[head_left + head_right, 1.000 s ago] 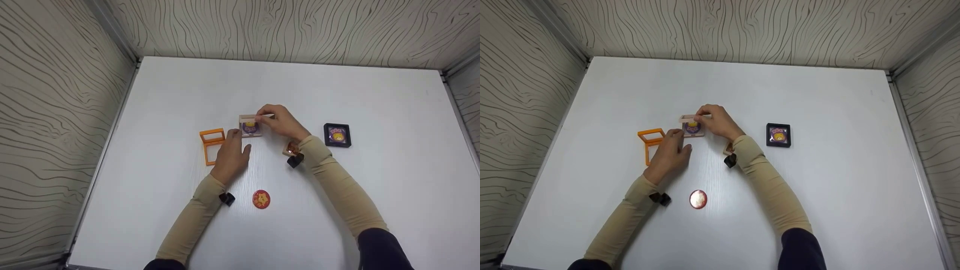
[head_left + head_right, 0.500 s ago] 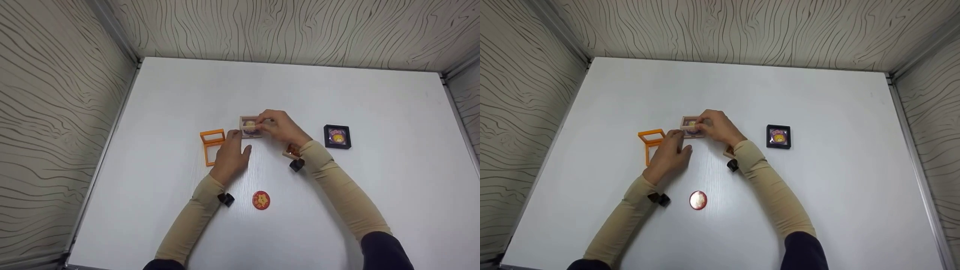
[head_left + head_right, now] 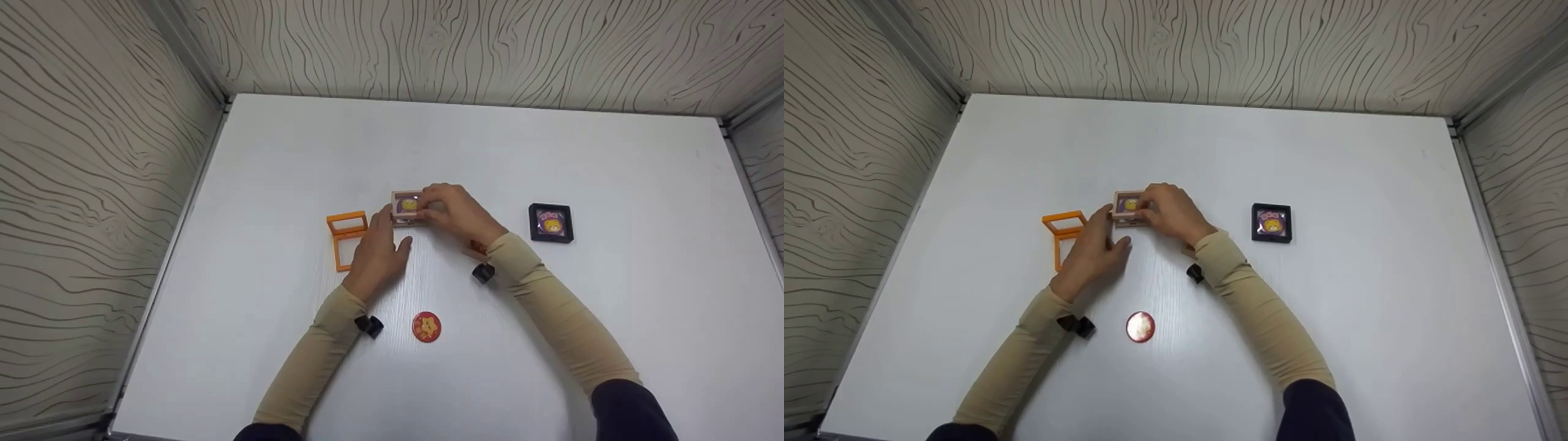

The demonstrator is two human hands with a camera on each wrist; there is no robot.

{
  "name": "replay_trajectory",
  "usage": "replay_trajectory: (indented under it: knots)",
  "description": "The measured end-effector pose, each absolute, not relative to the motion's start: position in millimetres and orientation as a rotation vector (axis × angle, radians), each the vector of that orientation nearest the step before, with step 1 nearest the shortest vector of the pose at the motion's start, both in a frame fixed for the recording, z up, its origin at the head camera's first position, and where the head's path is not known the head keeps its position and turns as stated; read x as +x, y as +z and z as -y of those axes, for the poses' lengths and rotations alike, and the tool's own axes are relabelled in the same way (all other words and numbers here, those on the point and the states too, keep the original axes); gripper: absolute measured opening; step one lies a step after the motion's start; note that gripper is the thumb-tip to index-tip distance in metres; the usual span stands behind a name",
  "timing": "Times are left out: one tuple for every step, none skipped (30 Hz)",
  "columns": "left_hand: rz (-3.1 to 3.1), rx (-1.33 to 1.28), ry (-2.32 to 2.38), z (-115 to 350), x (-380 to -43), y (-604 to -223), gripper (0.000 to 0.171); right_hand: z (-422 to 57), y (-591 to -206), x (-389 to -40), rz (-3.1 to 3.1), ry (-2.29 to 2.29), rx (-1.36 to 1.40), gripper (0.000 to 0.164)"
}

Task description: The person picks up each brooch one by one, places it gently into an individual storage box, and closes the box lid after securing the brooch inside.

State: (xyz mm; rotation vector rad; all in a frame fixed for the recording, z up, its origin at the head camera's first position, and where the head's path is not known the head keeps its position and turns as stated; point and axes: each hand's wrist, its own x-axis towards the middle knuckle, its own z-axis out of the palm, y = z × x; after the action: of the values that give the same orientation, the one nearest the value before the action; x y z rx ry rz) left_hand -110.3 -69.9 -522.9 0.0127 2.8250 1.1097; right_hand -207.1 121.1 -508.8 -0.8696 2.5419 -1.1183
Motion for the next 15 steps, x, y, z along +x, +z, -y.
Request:
replay_trajectory:
  knots:
    - [-2.84,0.029,1.1,70.3,-110.3,-523.5,0.072,-120.7,-509.1,-206.8,-2.551,-1.104,-0.883,0.011]
    - [-2.855,0.045,1.09,70.8,-110.3,-524.2,0.07,-120.4,-509.8,-206.7,-2.56,-1.091,-0.896,0.011]
    - [-2.87,0.058,1.082,71.3,-110.2,-524.8,0.068,-119.9,-509.8,-206.3,-2.566,-1.078,-0.906,0.011]
    - [-2.879,0.064,1.076,71.7,-110.4,-525.1,0.066,-119.4,-509.7,-205.9,-2.569,-1.065,-0.908,0.011]
    - [-2.887,0.068,1.068,72.0,-110.4,-525.4,0.065,-118.9,-509.6,-205.4,-2.572,-1.052,-0.906,0.011]
    - [-2.892,0.071,1.065,72.2,-110.6,-525.5,0.063,-118.7,-509.9,-205.0,-2.578,-1.04,-0.902,0.011]
    - [-2.892,0.069,1.059,72.2,-110.7,-525.6,0.063,-118.5,-510.3,-204.6,-2.582,-1.03,-0.893,0.011]
    - [-2.89,0.068,1.05,72.2,-110.9,-525.5,0.063,-118.4,-510.6,-204.1,-2.585,-1.027,-0.886,0.01]
    - [-2.887,0.065,1.041,72.0,-111.0,-525.2,0.064,-118.2,-510.4,-203.5,-2.586,-1.027,-0.881,0.01]
    - [-2.886,0.063,1.03,71.7,-111.1,-524.9,0.064,-118.1,-510.6,-203.0,-2.59,-1.024,-0.879,0.01]
    - [-2.883,0.061,1.022,71.5,-111.1,-524.6,0.065,-118.0,-510.8,-202.5,-2.598,-1.022,-0.883,0.009]
    - [-2.881,0.058,1.013,71.3,-111.2,-524.3,0.066,-117.9,-511.0,-201.9,-2.605,-1.017,-0.89,0.009]
    - [-2.88,0.057,1.006,71.0,-111.2,-523.8,0.067,-117.7,-511.2,-201.3,-2.612,-1.015,-0.891,0.009]
    - [-2.882,0.058,1.0,70.9,-111.3,-523.4,0.067,-117.7,-511.6,-200.8,-2.621,-1.008,-0.897,0.009]
    - [-2.885,0.058,0.994,70.7,-111.3,-523.1,0.067,-117.4,-511.8,-200.2,-2.629,-1.001,-0.902,0.009]
